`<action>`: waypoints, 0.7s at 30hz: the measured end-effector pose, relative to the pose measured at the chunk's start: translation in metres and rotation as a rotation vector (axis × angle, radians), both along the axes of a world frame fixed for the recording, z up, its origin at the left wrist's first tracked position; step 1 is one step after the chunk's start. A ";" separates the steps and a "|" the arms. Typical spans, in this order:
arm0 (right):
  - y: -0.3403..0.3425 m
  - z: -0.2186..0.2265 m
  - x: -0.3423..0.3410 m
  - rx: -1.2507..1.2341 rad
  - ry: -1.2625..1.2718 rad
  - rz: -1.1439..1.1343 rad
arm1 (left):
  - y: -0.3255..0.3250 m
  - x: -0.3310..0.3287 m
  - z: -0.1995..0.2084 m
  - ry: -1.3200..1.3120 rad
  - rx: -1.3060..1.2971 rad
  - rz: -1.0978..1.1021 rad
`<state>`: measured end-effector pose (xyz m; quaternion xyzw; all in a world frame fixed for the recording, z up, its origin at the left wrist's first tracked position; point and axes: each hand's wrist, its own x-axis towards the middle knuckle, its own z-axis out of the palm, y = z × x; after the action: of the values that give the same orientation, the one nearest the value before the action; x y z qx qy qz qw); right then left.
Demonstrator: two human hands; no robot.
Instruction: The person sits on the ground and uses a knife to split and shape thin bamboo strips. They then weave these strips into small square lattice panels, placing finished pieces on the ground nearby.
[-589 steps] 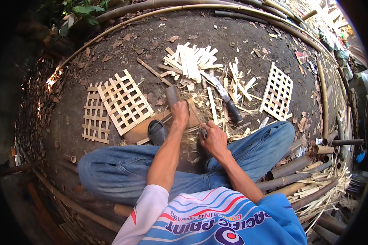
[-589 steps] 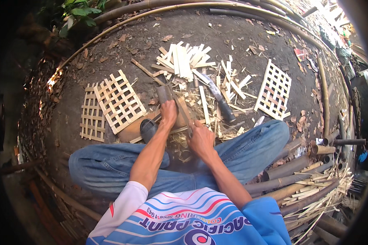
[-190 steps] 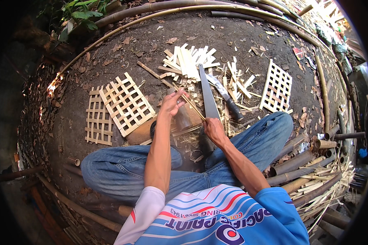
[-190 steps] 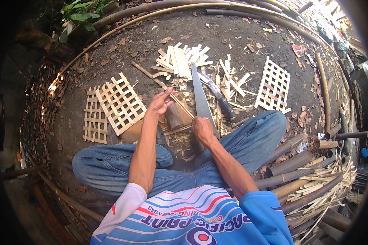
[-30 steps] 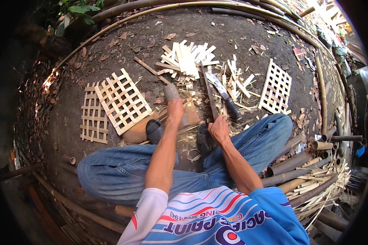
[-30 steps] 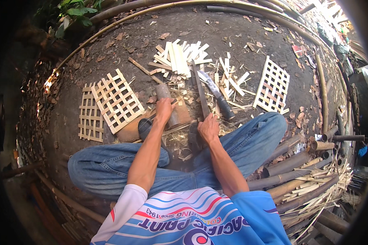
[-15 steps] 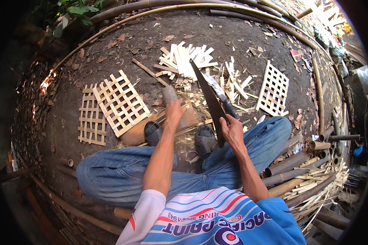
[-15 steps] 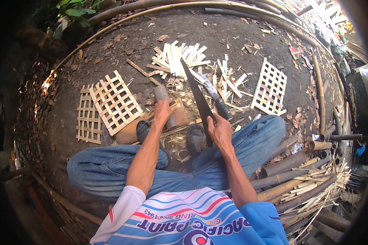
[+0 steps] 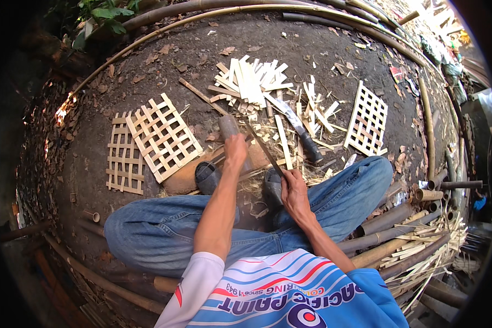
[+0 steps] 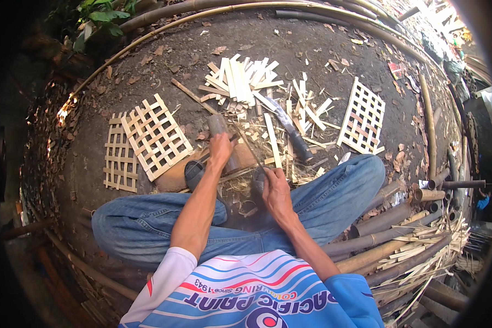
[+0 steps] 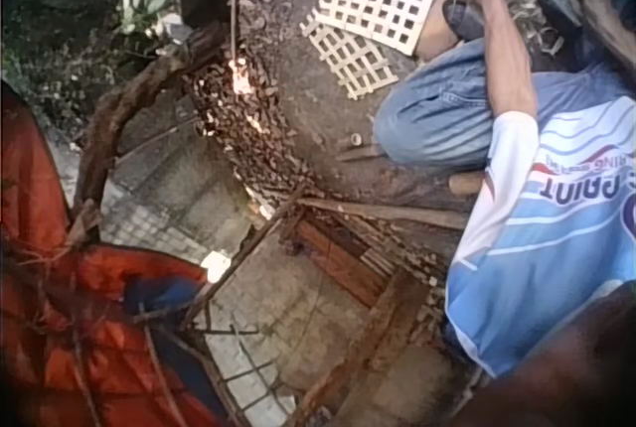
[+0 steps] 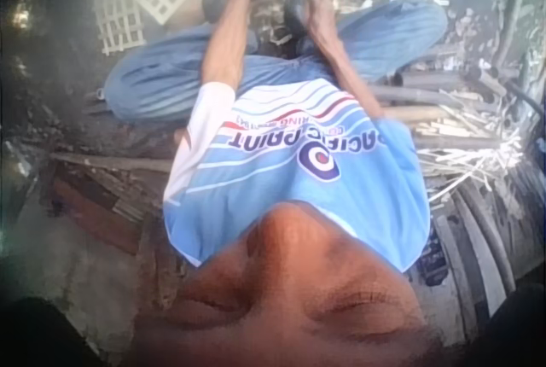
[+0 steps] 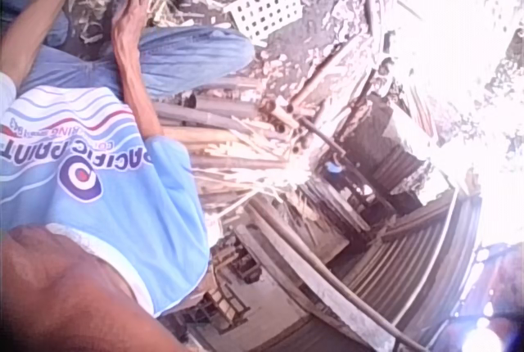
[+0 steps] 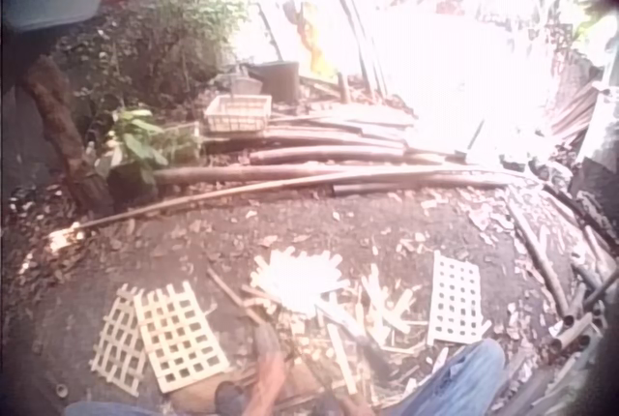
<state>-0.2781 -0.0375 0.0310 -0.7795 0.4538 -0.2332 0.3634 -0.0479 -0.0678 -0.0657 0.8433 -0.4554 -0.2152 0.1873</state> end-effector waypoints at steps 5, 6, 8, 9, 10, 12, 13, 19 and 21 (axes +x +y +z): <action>0.007 0.005 -0.002 -0.018 0.111 0.023 | -0.004 0.001 -0.006 -0.070 -0.051 -0.034; 0.008 0.007 -0.002 -0.015 0.119 0.022 | -0.004 0.001 -0.008 -0.077 -0.073 -0.039; 0.012 0.006 -0.003 -0.024 0.122 0.034 | -0.002 0.002 -0.015 -0.092 -0.112 -0.043; 0.015 0.005 -0.004 -0.037 0.118 0.044 | -0.001 0.004 -0.018 -0.070 -0.072 -0.038; 0.017 0.004 -0.006 -0.051 0.115 0.051 | -0.003 0.004 -0.017 -0.047 -0.033 -0.037; 0.020 0.003 -0.008 -0.079 0.164 0.078 | -0.006 0.004 -0.016 -0.011 0.026 -0.026; 0.021 0.004 -0.008 -0.092 0.188 0.091 | -0.006 0.004 -0.015 0.003 0.045 -0.017; 0.015 0.005 -0.001 -0.061 0.320 0.154 | -0.004 0.002 -0.010 -0.062 0.012 -0.015; 0.016 0.008 -0.003 -0.016 0.410 0.172 | -0.006 0.000 -0.005 -0.073 0.015 -0.038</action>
<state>-0.2807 -0.0214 0.0395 -0.8494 0.4480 -0.0417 0.2759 -0.0477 -0.0741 -0.0706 0.8432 -0.4761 -0.1913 0.1604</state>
